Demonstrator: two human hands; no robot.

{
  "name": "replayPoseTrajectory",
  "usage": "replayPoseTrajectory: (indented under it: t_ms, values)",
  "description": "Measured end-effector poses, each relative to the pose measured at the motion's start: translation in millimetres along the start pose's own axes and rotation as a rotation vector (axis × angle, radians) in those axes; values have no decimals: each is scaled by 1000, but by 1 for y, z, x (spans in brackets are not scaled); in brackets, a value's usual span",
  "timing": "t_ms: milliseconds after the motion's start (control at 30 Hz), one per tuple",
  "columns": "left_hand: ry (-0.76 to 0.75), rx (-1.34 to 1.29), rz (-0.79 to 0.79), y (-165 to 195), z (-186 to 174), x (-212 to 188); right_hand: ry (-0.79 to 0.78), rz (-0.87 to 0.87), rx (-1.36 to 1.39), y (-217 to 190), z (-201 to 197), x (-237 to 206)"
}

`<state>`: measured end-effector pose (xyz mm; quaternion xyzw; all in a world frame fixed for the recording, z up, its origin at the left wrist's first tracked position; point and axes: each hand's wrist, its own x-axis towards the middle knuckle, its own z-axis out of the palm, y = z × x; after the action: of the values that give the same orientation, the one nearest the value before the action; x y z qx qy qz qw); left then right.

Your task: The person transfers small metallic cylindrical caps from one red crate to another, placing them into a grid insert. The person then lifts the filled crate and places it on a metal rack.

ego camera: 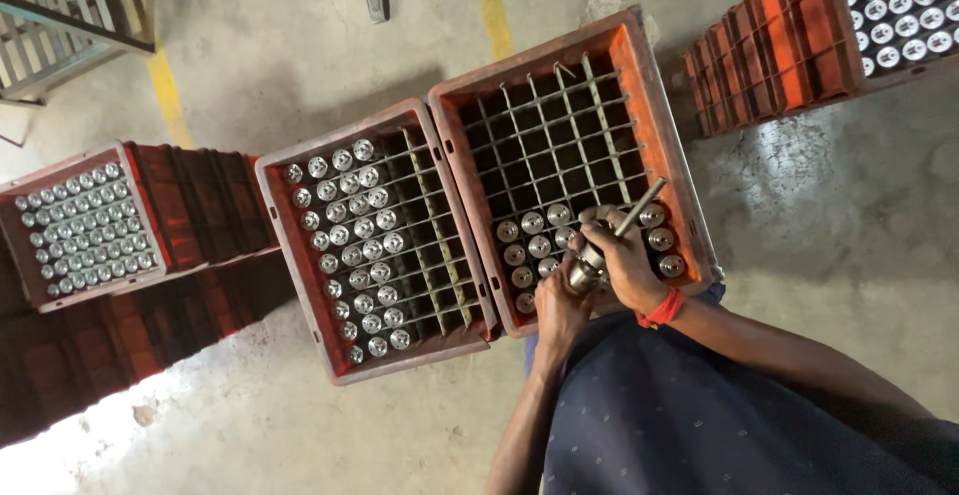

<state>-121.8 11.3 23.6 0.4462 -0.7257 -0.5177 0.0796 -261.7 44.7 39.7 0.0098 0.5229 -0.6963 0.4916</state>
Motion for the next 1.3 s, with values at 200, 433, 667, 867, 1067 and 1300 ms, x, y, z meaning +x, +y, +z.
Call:
replayPoseTrajectory:
  t_ms: [200,433,667,867,1067,1300]
  values:
    - [2,120,0,14,9,5,-160,-43,-132,11,-23,1]
    - [-58,213,-135,28,16,14,-43,-26,-67,26,-39,15]
    - [-153,287,1,31,0,47,160,-61,88,-17,-71,57]
    - [206,462,568,12,7,61,201,-22,139,-21,-94,64]
    - [487,331,322,-43,-61,56,130,40,147,5,-106,42]
    - [834,806,27,-117,-192,83,96,36,65,21,-107,28]
